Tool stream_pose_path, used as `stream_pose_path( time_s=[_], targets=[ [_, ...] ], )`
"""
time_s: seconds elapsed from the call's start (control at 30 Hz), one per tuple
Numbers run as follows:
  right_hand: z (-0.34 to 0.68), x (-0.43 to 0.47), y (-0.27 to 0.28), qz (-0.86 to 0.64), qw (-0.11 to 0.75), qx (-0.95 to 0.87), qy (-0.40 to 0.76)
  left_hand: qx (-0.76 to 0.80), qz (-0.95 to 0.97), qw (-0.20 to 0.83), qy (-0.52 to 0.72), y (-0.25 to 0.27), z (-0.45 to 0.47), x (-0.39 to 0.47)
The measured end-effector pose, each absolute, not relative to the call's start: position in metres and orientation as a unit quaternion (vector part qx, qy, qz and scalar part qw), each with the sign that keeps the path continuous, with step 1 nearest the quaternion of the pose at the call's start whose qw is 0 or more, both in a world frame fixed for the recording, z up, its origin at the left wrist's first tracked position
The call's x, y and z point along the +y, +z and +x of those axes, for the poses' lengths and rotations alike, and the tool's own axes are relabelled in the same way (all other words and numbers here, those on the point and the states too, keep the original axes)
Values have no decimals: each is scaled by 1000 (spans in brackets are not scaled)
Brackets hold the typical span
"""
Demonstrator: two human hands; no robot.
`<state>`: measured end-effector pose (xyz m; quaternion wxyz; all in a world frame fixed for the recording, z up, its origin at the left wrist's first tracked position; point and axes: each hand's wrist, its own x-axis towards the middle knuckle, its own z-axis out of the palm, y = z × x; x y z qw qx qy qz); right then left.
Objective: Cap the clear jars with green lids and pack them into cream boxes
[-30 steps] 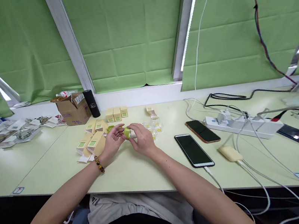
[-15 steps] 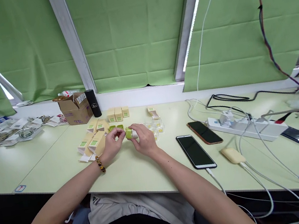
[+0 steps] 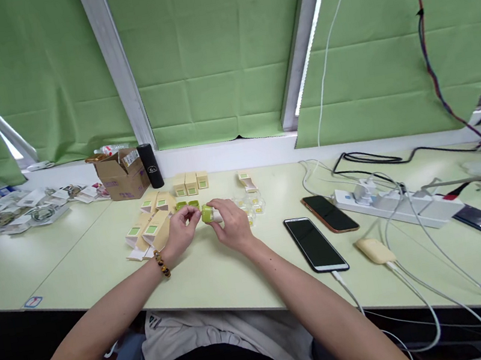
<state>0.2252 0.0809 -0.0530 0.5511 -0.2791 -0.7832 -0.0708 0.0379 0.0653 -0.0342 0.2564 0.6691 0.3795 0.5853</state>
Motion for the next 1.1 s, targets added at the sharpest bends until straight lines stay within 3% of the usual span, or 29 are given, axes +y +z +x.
stream_pose_path(
  time_s=[0.83,1.1],
  targets=[
    [228,83,-54,-303,548,-777,-62,386,636,283,606,-39,32,75],
    [225,82,-56,-276,567,-776,17,388,620,314,605,-43,32,80]
  ],
)
